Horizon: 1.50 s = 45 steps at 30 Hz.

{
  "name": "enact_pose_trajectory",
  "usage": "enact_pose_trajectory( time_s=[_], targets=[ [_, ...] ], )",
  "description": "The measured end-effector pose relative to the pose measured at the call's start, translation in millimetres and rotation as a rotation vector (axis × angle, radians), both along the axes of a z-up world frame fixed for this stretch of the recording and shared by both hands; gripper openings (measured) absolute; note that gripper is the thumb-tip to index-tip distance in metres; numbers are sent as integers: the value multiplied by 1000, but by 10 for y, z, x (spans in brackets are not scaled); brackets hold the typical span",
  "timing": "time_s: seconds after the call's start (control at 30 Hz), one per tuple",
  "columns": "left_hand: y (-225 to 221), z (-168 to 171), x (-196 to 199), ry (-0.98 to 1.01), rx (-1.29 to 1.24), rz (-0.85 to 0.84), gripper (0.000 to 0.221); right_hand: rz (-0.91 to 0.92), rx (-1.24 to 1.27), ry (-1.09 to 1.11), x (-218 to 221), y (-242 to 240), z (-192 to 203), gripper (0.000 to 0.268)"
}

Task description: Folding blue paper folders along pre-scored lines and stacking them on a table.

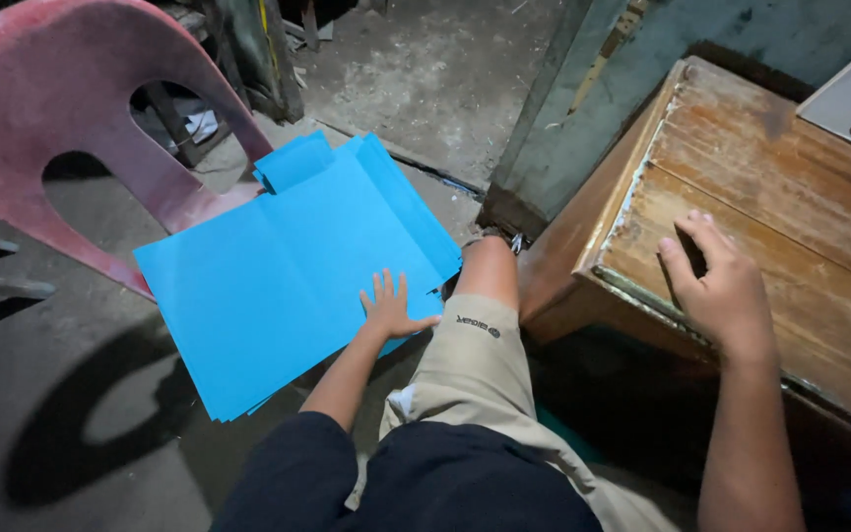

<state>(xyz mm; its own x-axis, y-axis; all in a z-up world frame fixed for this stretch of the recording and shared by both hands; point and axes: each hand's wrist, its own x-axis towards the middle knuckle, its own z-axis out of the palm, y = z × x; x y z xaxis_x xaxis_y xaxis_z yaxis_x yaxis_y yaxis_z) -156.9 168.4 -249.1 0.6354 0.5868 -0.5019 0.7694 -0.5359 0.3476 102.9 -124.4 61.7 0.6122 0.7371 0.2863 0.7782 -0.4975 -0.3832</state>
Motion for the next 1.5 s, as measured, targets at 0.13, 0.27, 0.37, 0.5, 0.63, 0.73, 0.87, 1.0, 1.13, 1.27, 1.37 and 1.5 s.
enact_pose_trajectory(
  time_s=[0.13,0.27,0.37,0.5,0.63,0.73,0.87,1.0,1.13,1.27,1.37,1.5],
  targets=[
    [-11,-610,-10,15,307,-86,141,-1,20,22,7,-1,-9,47],
    [-4,-588,-70,3,331,-148,126,24,17,-12,34,-14,-30,46],
    [77,-396,-114,-84,157,-134,108,9,0,12,-1,-10,15,48],
    [159,-286,-205,-277,-8,-72,85,-1,-11,11,-21,12,26,50],
    [187,-235,-160,-338,-84,-13,63,-20,-39,21,-29,23,67,50],
    [198,-283,-147,-475,38,16,46,-17,-45,30,-3,4,14,50],
    [162,-30,-146,-732,98,188,38,21,2,-10,4,8,-21,47],
    [24,659,-101,-977,54,222,34,9,-2,-31,33,-19,-44,47],
    [-56,1387,145,-1183,103,79,28,2,28,-44,126,-3,-131,44],
    [-414,2208,686,-1528,189,-316,29,54,119,-62,186,-16,-172,40],
    [-971,2882,1146,-1718,84,-571,24,-26,320,147,351,-42,-286,44],
    [-1739,3367,1589,-1397,-141,-938,22,-111,1283,1056,317,-286,347,48]
  ],
)
